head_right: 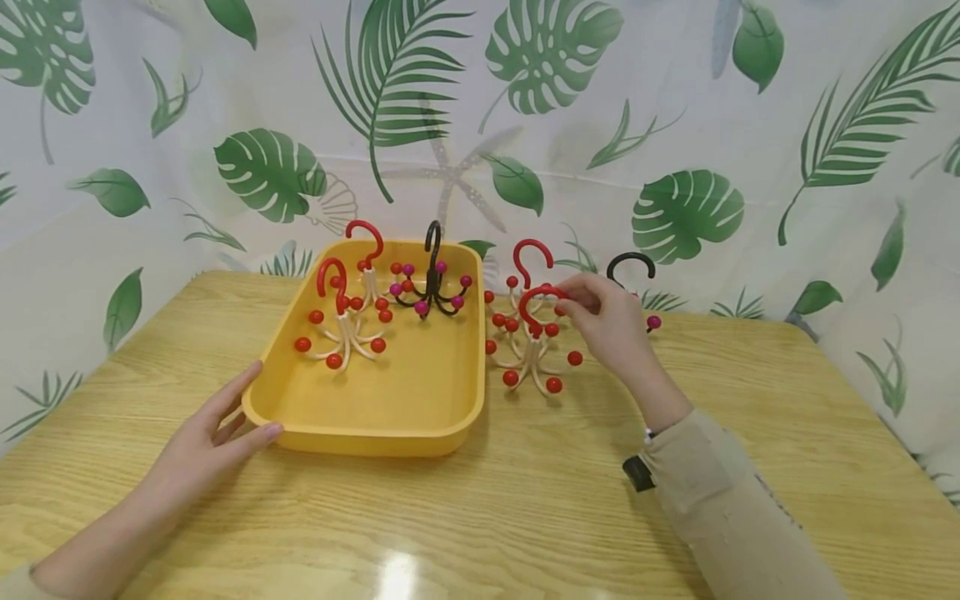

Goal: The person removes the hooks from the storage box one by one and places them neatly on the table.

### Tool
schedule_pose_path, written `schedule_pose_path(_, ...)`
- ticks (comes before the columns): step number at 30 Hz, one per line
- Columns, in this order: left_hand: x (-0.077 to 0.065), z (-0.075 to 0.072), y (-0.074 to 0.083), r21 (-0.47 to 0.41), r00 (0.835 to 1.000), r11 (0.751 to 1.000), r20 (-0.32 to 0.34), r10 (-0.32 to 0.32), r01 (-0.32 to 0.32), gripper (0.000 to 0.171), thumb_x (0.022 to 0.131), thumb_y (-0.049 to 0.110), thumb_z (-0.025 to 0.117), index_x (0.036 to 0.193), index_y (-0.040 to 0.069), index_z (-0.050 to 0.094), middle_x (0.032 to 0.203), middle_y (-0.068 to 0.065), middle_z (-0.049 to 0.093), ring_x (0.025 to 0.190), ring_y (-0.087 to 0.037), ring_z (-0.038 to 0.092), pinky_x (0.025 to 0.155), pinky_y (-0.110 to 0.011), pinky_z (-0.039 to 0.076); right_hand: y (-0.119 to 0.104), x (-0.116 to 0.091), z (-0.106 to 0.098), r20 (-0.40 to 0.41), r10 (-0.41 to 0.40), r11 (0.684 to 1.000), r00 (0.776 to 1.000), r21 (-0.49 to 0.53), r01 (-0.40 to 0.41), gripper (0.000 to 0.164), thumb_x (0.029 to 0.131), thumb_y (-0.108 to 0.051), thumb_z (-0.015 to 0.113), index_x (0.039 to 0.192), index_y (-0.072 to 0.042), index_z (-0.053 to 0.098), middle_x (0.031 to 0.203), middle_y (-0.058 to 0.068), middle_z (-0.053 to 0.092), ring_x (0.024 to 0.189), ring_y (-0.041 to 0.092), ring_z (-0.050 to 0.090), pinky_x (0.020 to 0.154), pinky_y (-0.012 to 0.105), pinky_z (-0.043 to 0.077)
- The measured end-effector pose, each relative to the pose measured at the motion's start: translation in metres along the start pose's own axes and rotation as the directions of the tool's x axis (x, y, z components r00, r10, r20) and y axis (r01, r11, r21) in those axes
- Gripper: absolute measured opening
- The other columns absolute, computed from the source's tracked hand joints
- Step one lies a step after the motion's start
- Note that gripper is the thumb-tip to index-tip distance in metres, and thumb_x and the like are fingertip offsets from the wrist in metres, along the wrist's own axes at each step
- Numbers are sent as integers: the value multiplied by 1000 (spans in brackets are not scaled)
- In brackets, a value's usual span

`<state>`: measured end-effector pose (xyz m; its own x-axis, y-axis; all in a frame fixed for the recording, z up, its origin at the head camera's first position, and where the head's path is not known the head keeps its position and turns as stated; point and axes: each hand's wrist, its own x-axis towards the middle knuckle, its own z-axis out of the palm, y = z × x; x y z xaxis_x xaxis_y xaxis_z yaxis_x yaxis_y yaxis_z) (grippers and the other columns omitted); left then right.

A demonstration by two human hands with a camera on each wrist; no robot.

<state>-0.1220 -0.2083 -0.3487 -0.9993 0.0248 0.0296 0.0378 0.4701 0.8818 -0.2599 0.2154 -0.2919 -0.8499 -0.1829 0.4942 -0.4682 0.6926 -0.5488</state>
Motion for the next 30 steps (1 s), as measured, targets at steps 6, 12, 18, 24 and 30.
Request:
schedule_pose_path(6,0,0,1,6,1000,1000,0,-12,12,91,85,41,71,155,21,16,158,-11,14,142,-35,16,112,-52,25,0,1,0,14,17,1000,1000,-4,-17,19,91,-13,66,107,-2,66,94,14,69,84,23,63,69,9,46)
schedule_pose_path(12,0,0,1,7,1000,1000,0,-9,9,91,85,41,71,155,21,16,158,-11,14,142,-35,17,112,-52,25,-1,2,-1,22,19,1000,1000,-9,-18,20,92,-13,66,108,-2,66,97,13,69,88,22,63,78,22,53)
schedule_pose_path(18,0,0,0,0,1000,1000,-2,11,-11,89,86,39,71,155,20,17,158,-11,15,142,-34,17,112,-52,25,-1,2,-1,36,27,1000,999,8,-28,21,92,-11,65,111,-1,64,102,15,68,94,25,62,85,44,54)
schedule_pose_path(24,1,0,0,6,1000,1000,1,8,-8,90,86,40,71,155,20,16,158,-11,15,142,-35,17,112,-53,26,-6,5,-2,46,57,998,997,21,-58,26,91,-11,66,116,-4,62,108,12,65,101,25,60,90,43,52)
schedule_pose_path(30,0,0,0,1,1000,1000,3,4,-4,91,86,39,71,155,20,16,158,-11,14,142,-36,16,112,-54,25,-30,12,0,62,2,998,998,60,-6,29,91,-12,66,118,-3,61,114,14,63,107,28,59,94,46,50)
